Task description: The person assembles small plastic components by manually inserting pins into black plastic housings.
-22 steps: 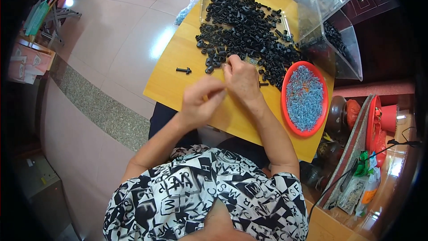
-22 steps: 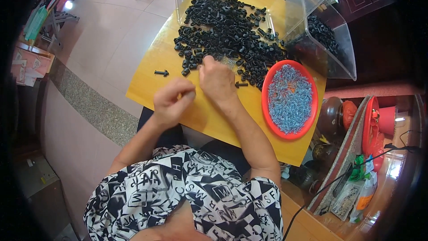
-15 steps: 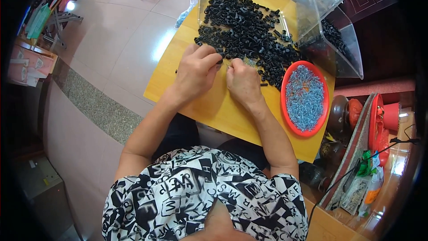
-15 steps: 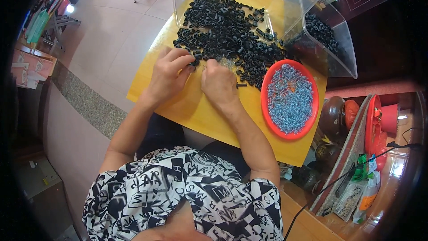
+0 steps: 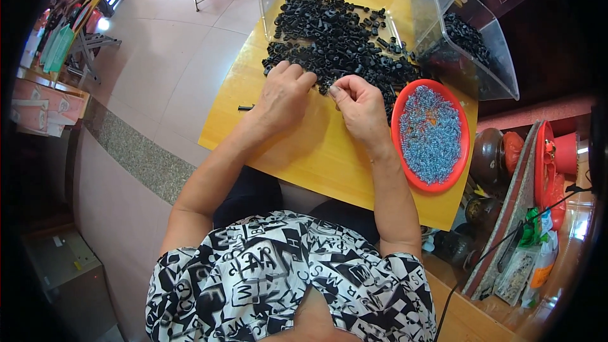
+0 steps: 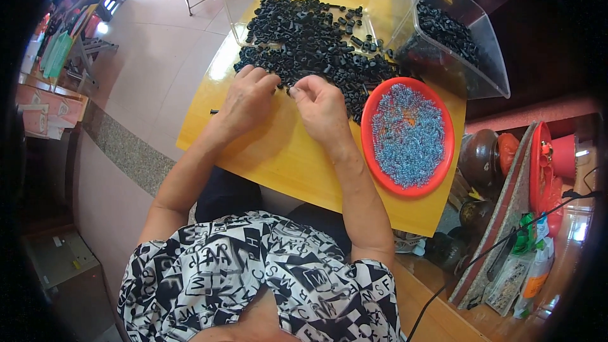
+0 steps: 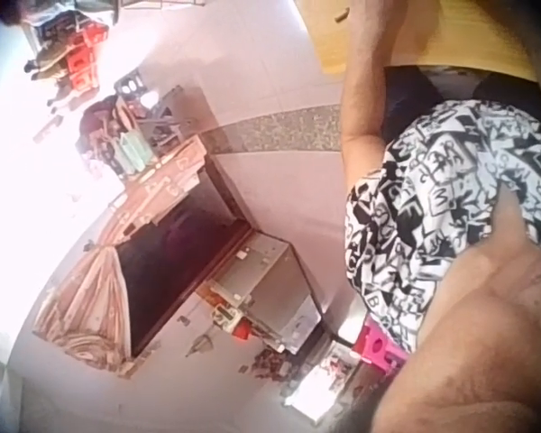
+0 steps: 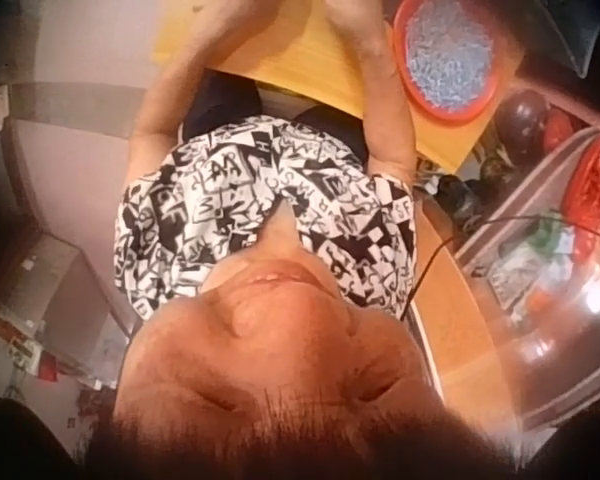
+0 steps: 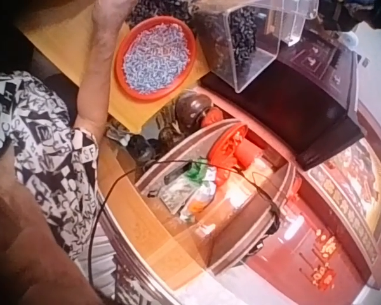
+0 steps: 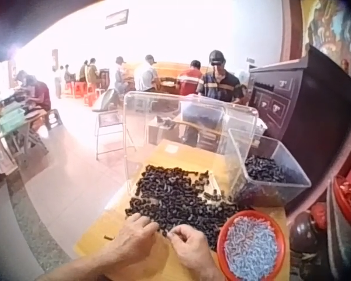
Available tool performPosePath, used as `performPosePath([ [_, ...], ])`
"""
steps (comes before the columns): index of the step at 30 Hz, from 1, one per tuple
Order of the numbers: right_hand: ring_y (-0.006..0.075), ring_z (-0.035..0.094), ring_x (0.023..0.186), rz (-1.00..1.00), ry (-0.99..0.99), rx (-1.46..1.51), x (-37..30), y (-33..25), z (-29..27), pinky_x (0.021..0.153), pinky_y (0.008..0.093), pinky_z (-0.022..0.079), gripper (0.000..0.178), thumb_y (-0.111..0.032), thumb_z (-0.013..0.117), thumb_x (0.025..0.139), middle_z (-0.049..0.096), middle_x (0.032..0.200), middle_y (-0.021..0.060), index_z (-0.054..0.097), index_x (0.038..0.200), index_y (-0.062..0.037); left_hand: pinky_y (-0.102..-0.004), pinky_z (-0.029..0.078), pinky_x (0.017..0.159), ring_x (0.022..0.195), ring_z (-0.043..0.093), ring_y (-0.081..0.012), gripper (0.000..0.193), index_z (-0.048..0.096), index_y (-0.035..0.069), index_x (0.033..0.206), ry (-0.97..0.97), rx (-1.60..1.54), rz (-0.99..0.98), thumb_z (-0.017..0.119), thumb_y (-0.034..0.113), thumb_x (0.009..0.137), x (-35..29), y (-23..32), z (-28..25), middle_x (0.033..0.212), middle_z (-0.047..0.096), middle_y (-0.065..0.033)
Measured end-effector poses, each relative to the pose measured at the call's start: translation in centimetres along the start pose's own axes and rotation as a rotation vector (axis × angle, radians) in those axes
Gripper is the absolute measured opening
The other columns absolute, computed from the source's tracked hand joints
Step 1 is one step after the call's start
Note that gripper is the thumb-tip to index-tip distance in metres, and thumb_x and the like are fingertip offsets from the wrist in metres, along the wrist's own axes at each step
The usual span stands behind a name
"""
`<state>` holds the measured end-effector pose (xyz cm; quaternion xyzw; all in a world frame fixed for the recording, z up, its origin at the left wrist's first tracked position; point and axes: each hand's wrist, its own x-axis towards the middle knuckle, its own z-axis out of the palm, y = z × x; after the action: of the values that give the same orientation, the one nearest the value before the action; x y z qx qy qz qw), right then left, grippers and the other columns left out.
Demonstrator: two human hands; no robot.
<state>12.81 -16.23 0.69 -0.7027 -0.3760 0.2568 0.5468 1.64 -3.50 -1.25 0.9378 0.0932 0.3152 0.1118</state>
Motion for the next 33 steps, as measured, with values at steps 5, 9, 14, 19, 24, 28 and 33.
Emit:
performPosePath([
  [5,0.0057,0.049,0.063,0.020,-0.040,0.107,-0.2,-0.6,-0.4,0.058,0.0214,0.041,0.010,-0.009,0.056,0.083,0.055,0.068,-0.0005,0.057,0.080,0.0002,-0.0295,0.040,0.054,0.062,0.050,-0.0192,0.013,0.059,0.001,0.089,0.108,-0.685,-0.420,0.051,-0.001,0.078,-0.4,2.2,-1.8,0.071,0.052,-0.0040],
  [9,0.0061,0.048,0.064,0.020,-0.159,0.090,-0.8,-1.2,0.4,0.057,0.0218,0.040,0.009,-0.009,0.056,0.083,0.054,0.068,-0.0005,0.057,0.082,-0.0002,-0.0213,0.037,0.050,0.064,0.047,-0.0101,0.017,0.056,-0.001,0.100,0.086,-1.801,-1.025,0.048,0.003,0.087,-3.0,2.3,-3.1,0.078,0.052,-0.0043],
  [14,0.0031,0.044,0.061,-0.129,-0.291,0.040,-2.0,-1.6,1.1,0.054,0.0172,0.036,0.009,-0.010,0.056,0.084,0.049,0.068,-0.0039,0.055,0.082,-0.0010,-0.0211,0.038,0.051,0.065,0.049,-0.0119,0.015,0.055,0.000,0.099,0.211,-2.008,-1.034,0.047,0.004,0.087,-3.9,2.6,-2.9,0.082,0.053,-0.0080],
  [19,0.0031,0.042,0.062,-0.149,-0.296,-0.008,-2.3,-2.2,1.5,0.054,0.0180,0.036,0.009,-0.010,0.057,0.083,0.049,0.068,-0.0036,0.056,0.082,-0.0005,-0.0215,0.040,0.052,0.064,0.051,-0.0118,0.010,0.054,0.002,0.095,0.228,-1.998,-0.998,0.049,0.007,0.087,-4.5,2.8,-2.6,0.082,0.055,-0.0063],
  [24,0.0035,0.042,0.060,-0.161,-0.308,-0.101,-2.2,-2.1,1.5,0.053,0.0192,0.036,0.010,-0.010,0.059,0.082,0.050,0.067,-0.0036,0.056,0.081,-0.0004,-0.0217,0.041,0.050,0.058,0.054,-0.0113,0.009,0.054,0.004,0.092,0.183,-1.916,-0.982,0.055,0.008,0.084,-4.6,3.2,-2.6,0.071,0.055,-0.0030],
  [28,0.0031,0.040,0.059,-0.107,-0.350,-0.083,-1.9,-2.4,1.1,0.051,0.0191,0.035,0.010,-0.010,0.059,0.082,0.048,0.065,-0.0049,0.057,0.081,-0.0010,-0.0213,0.041,0.050,0.058,0.054,-0.0111,0.008,0.054,0.003,0.091,0.145,-1.944,-0.952,0.055,0.007,0.084,-4.6,3.0,-2.4,0.071,0.055,-0.0033],
  [33,0.0019,0.038,0.059,-0.039,-0.374,-0.027,-1.9,-2.4,1.0,0.051,0.0180,0.032,0.011,-0.013,0.058,0.083,0.045,0.065,-0.0072,0.056,0.079,-0.0022,-0.0209,0.040,0.051,0.059,0.054,-0.0109,0.010,0.053,0.003,0.093,0.124,-1.949,-0.916,0.055,0.006,0.084,-4.6,3.2,-2.6,0.071,0.055,-0.0032],
])
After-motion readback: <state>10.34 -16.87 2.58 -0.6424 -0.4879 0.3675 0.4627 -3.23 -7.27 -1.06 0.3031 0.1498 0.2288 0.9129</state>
